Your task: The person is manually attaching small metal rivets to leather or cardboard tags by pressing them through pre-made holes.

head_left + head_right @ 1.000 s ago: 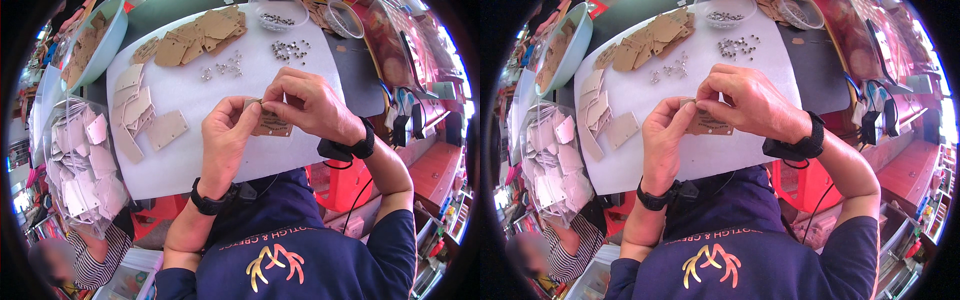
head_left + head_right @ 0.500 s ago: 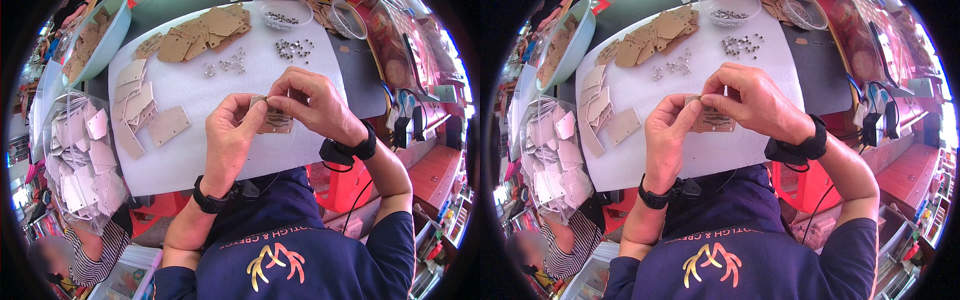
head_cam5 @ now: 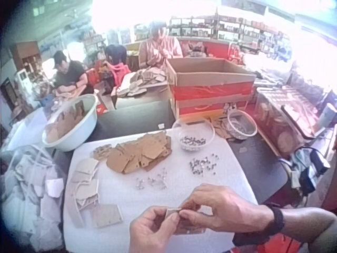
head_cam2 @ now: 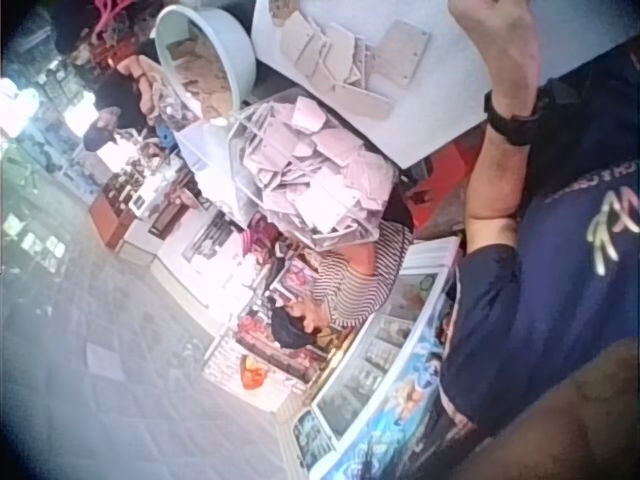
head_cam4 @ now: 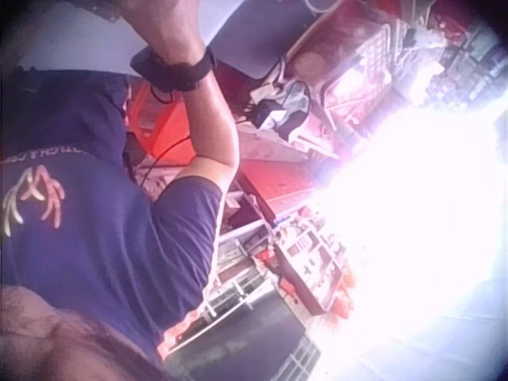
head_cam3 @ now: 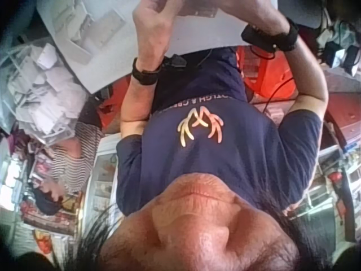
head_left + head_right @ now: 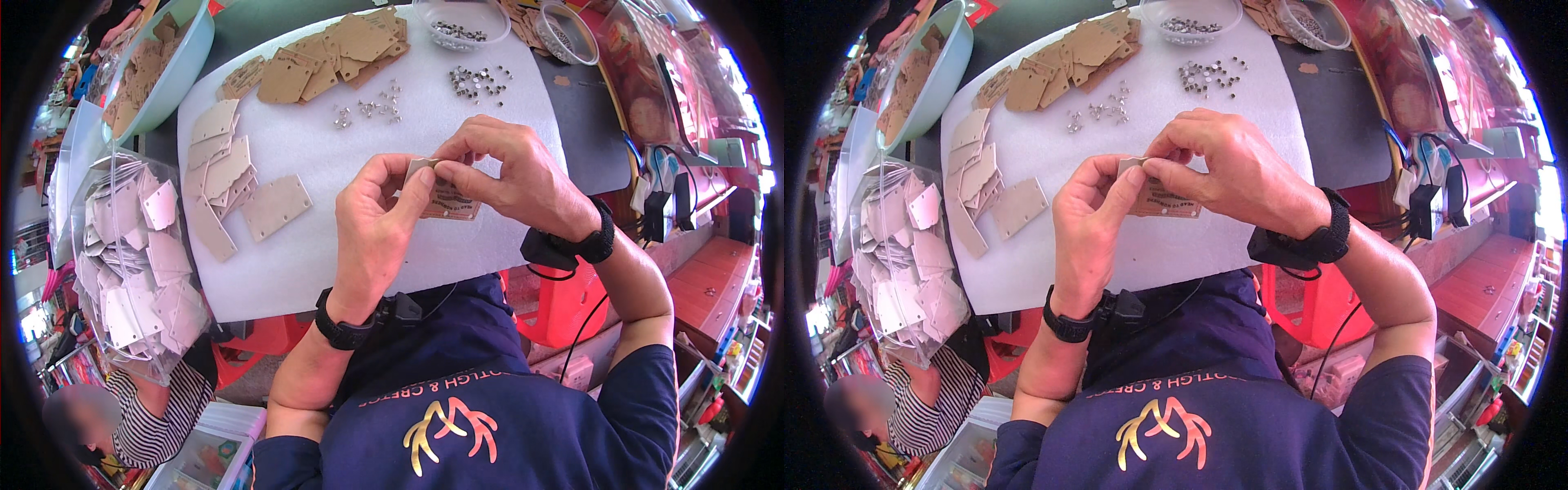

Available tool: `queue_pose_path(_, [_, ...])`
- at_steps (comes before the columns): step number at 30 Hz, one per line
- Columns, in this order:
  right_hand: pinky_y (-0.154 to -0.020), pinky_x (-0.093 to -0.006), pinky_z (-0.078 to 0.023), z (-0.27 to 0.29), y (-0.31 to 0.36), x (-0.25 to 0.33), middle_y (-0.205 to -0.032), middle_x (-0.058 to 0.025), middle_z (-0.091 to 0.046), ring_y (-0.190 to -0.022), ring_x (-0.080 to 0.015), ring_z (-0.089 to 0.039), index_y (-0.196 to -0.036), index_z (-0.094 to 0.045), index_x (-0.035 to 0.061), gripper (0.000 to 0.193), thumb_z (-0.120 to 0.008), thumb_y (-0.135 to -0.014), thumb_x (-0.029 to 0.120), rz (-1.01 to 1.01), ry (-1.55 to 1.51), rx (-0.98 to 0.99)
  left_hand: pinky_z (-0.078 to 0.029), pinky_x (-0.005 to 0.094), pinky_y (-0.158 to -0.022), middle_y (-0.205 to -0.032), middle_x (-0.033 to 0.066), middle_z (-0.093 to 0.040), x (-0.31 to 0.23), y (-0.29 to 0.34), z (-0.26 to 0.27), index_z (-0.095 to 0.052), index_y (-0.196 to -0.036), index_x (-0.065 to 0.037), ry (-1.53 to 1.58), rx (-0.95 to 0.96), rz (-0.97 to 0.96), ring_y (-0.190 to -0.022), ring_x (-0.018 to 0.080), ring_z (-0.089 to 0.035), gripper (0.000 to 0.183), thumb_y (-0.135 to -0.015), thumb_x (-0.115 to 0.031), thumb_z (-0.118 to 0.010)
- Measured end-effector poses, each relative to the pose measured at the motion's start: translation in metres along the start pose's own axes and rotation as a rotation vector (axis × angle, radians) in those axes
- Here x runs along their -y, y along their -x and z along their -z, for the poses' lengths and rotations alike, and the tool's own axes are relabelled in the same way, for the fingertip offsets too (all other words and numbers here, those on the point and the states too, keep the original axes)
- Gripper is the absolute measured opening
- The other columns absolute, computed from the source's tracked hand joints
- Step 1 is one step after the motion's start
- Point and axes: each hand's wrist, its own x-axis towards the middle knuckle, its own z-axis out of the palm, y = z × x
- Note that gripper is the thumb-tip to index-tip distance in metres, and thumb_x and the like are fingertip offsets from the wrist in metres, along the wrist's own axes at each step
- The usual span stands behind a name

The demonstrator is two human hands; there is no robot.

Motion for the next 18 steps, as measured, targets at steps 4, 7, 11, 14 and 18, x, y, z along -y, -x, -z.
queue_pose_path(4, [-0.066, -0.0298, -0.051, 0.0019, -0.0011, 0.0025, -0.077, -0.0086, -0.065, -0.07, -0.0158, -0.063, -0.091, -0.066, -0.0017, 0.019, -0.068, -0.085, 0.016, -0.1, -0.101, 0.026, -0.056, 0.0253, -0.072, -0.094, 0.0073, -0.065, 0.0015, -0.001, 0.0016, -0.059, -0.102, 0.006, -0.026, -0.002, -0.032, -0.082, 0.0091, -0.063, 0.018, -0.094, -0.01, -0.064])
queue_pose_path(7, [-0.063, -0.027, -0.05, -0.0006, -0.0004, 0.0034, -0.073, -0.0052, -0.063, -0.067, -0.0111, -0.06, -0.089, -0.065, -0.0021, 0.018, -0.068, -0.084, 0.015, -0.166, -0.214, 0.006, -0.055, 0.0249, -0.073, -0.094, 0.006, -0.064, -0.0007, 0.0004, 0.0009, -0.058, -0.102, 0.005, -0.022, 0.007, -0.03, -0.082, 0.0085, -0.062, 0.018, -0.094, -0.01, -0.064])
queue_pose_path(11, [-0.059, -0.0257, -0.048, -0.0033, 0.0012, 0.0022, -0.07, -0.0037, -0.061, -0.065, -0.0082, -0.056, -0.087, -0.063, -0.0028, 0.017, -0.066, -0.083, 0.014, -0.218, -0.294, 0.01, -0.052, 0.0224, -0.071, -0.093, 0.0042, -0.063, 0.0015, 0.0015, -0.0002, -0.058, -0.102, 0.003, -0.061, 0.007, -0.041, -0.082, 0.0066, -0.06, 0.017, -0.094, -0.01, -0.065])
queue_pose_path(14, [-0.056, -0.0258, -0.046, -0.0023, 0.0017, 0.0026, -0.068, -0.0042, -0.059, -0.063, -0.0079, -0.054, -0.085, -0.061, -0.0034, 0.017, -0.064, -0.083, 0.013, -0.221, -0.261, 0.02, -0.05, 0.0214, -0.07, -0.092, 0.0031, -0.063, 0.0021, 0.0009, -0.0014, -0.058, -0.102, 0.002, -0.056, 0.028, -0.048, -0.081, 0.0056, -0.059, 0.016, -0.094, -0.01, -0.065])
queue_pose_path(18, [-0.059, -0.025, -0.046, 0.0034, 0.0021, 0.0078, -0.071, -0.0021, -0.059, -0.066, -0.0064, -0.053, -0.086, -0.06, -0.002, 0.016, -0.061, -0.085, 0.014, -0.337, -0.283, 0.098, -0.047, 0.0208, -0.077, -0.094, 0.0007, -0.063, 0.0002, 0.0021, -0.0026, -0.059, -0.104, -0.001, -0.076, 0.068, -0.01, -0.086, 0.005, -0.057, 0.015, -0.095, -0.012, -0.063])
